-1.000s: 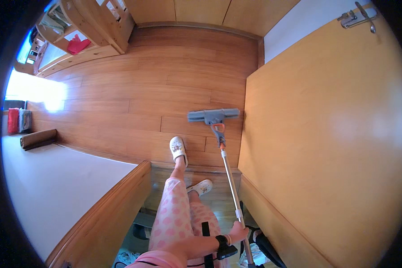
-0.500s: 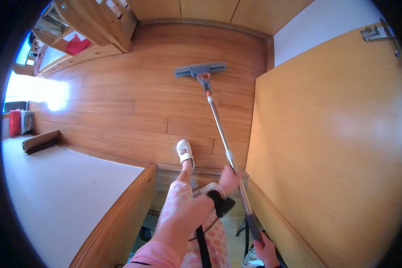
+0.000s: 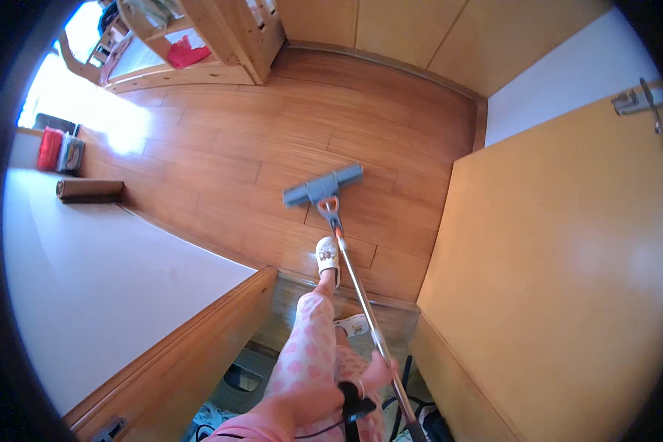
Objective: The recorder is mopping the wooden floor using a flat mop across several rooms of an apartment.
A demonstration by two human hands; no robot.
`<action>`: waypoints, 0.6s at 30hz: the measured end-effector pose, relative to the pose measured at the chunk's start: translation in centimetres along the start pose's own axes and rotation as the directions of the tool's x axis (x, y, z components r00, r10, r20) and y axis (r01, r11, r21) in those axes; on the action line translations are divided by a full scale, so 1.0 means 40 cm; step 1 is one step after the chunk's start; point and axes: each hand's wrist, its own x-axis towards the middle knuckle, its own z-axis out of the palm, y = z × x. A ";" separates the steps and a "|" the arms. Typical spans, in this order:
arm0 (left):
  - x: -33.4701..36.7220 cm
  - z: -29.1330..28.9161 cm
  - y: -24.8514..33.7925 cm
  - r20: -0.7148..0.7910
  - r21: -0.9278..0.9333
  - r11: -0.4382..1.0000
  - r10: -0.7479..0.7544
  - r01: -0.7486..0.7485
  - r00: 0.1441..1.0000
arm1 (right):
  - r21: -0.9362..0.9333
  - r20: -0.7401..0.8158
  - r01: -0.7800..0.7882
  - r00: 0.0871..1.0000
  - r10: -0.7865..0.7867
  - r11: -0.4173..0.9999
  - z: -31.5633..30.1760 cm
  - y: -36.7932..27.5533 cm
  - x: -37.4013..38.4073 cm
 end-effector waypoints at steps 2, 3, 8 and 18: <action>-0.137 -0.002 0.106 0.035 -0.074 0.995 -0.062 0.064 0.997 | -0.625 0.063 0.285 0.946 -0.317 0.727 -0.019 -0.213 -0.118; -0.143 -0.006 0.039 -0.054 0.105 0.994 -0.015 0.021 0.998 | -0.609 0.112 0.298 0.950 -0.292 0.735 -0.045 -0.255 -0.124; -0.111 0.028 0.184 -0.103 -0.234 0.966 0.091 -0.113 0.990 | -0.724 0.121 0.207 0.977 -0.175 0.657 -0.110 -0.536 -0.116; 0.204 -0.483 0.646 -0.465 -0.313 0.916 0.082 -0.250 0.881 | -0.587 0.282 0.504 0.861 -0.424 0.633 0.240 -1.225 0.135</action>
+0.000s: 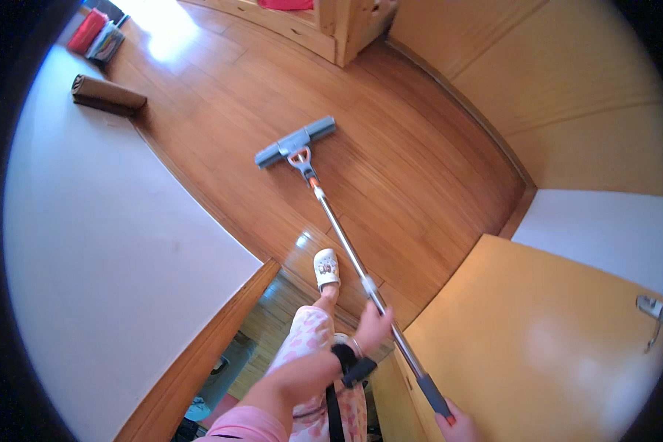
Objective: The recorder is mopping the wooden floor using a flat mop across several rooms of an apartment.
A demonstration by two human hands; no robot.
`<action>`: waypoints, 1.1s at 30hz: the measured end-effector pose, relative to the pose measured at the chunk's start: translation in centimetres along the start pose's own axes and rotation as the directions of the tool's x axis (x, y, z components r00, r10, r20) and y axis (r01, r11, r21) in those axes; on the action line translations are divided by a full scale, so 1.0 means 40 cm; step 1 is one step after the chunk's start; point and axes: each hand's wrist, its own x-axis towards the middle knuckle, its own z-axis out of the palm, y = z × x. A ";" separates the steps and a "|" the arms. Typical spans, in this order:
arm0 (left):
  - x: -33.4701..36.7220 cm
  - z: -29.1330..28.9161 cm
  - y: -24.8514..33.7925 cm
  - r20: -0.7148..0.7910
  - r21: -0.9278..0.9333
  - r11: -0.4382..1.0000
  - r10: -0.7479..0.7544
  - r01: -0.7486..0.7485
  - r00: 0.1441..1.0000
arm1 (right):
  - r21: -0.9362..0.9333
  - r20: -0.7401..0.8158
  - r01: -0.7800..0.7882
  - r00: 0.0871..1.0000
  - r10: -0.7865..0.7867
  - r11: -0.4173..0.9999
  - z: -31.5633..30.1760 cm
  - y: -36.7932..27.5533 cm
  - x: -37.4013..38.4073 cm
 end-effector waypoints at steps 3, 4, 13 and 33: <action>0.201 -0.173 0.159 -0.081 0.099 0.992 0.081 -0.073 0.993 | -0.276 0.110 0.077 0.993 -0.048 0.958 0.063 -0.177 0.227; 0.290 -0.264 0.149 -0.120 0.077 0.986 0.159 -0.150 0.980 | -0.291 0.145 0.122 0.986 -0.082 0.949 0.097 -0.251 0.278; 0.428 -0.328 0.253 -0.200 0.230 0.970 0.126 -0.079 0.972 | -0.239 0.122 0.191 0.979 -0.166 0.952 0.105 -0.369 0.377; 0.231 0.287 0.397 0.028 0.008 0.991 0.130 -0.130 0.991 | -0.422 0.206 0.157 0.976 -0.074 0.893 -0.488 -0.298 0.301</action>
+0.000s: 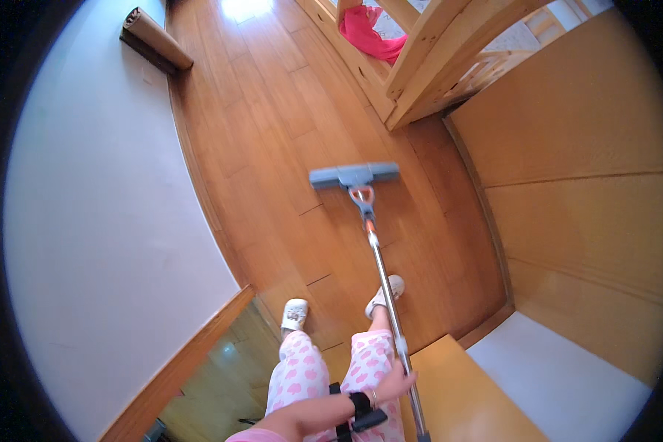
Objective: The recorder is mopping the wooden floor using a flat mop across several rooms of an apartment.
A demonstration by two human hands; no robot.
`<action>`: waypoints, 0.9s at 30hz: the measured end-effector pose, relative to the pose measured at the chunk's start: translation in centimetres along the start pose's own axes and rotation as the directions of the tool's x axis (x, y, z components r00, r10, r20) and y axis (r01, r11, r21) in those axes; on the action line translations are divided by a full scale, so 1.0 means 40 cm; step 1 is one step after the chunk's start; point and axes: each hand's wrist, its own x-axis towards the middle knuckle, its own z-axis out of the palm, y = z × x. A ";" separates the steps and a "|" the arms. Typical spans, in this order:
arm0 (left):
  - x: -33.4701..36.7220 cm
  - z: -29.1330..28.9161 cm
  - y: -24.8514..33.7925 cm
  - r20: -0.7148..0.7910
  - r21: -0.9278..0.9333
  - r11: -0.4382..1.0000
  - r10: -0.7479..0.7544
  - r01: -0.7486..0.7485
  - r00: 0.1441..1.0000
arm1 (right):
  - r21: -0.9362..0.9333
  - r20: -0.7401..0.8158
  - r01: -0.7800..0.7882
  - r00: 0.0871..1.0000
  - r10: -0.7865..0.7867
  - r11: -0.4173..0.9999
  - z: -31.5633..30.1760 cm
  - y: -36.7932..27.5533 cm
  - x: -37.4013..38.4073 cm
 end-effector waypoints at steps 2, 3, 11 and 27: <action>0.188 -0.078 0.147 0.023 -0.211 0.973 -0.085 0.088 0.996 | -0.045 -0.033 0.156 0.987 -0.157 0.987 -0.076 -0.041 0.150; 0.288 -0.133 0.151 -0.310 -0.190 0.967 0.103 -0.168 0.945 | 0.059 0.013 0.225 0.974 -0.226 0.973 -0.121 -0.160 0.257; 0.749 -0.509 0.457 -0.590 -0.034 0.998 -0.056 0.045 0.805 | -0.036 0.114 0.298 0.950 -0.292 0.954 -0.273 -0.510 0.771; 0.077 0.335 0.377 0.180 -0.393 0.875 -0.229 0.283 0.957 | -0.446 0.276 -0.029 0.946 0.168 0.895 -0.737 -0.026 0.200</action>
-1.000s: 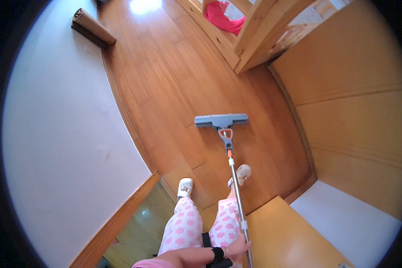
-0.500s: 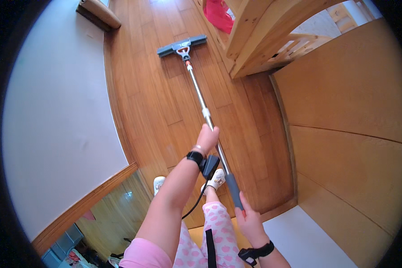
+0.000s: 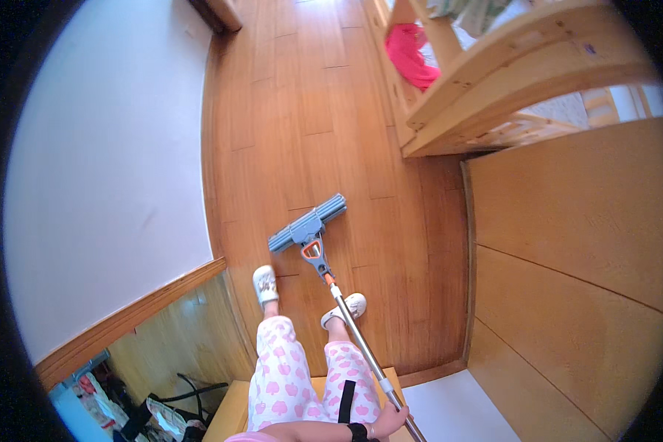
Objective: The recorder is mopping the wooden floor using a flat mop across several rooms of an apartment.
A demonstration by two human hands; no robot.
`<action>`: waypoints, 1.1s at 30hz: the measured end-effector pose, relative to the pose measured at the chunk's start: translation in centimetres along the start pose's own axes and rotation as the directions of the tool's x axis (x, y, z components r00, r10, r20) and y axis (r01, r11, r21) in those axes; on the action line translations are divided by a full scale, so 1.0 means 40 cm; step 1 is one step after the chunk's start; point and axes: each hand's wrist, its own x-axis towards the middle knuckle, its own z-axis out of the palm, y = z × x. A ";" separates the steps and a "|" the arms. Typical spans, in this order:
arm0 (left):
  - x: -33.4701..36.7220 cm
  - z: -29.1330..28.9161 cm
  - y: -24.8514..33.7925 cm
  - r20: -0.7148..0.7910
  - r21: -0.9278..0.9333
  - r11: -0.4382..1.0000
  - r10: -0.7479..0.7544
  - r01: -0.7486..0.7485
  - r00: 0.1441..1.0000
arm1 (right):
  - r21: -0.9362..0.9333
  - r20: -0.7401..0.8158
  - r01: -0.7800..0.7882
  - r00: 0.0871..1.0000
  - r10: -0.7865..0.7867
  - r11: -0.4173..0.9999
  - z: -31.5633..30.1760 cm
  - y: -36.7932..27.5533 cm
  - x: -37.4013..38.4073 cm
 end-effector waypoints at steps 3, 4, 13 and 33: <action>0.012 -0.108 0.056 -0.175 -0.177 0.983 0.008 -0.040 0.985 | 0.060 -0.063 0.141 0.989 -0.137 0.988 0.059 0.005 0.032; 0.018 -0.144 0.068 -0.260 -0.253 0.965 0.000 -0.068 0.966 | 0.079 -0.080 0.189 0.980 -0.182 0.979 0.061 -0.026 0.047; 0.147 -0.839 0.264 -0.655 0.078 0.986 0.163 -0.149 0.738 | 0.284 -0.149 0.466 0.885 -0.441 0.838 0.207 -0.746 0.377; -0.276 -0.756 -0.228 -0.445 0.002 0.998 0.059 -0.065 0.894 | 0.057 0.023 0.176 0.984 -0.178 0.983 0.685 -0.594 -0.002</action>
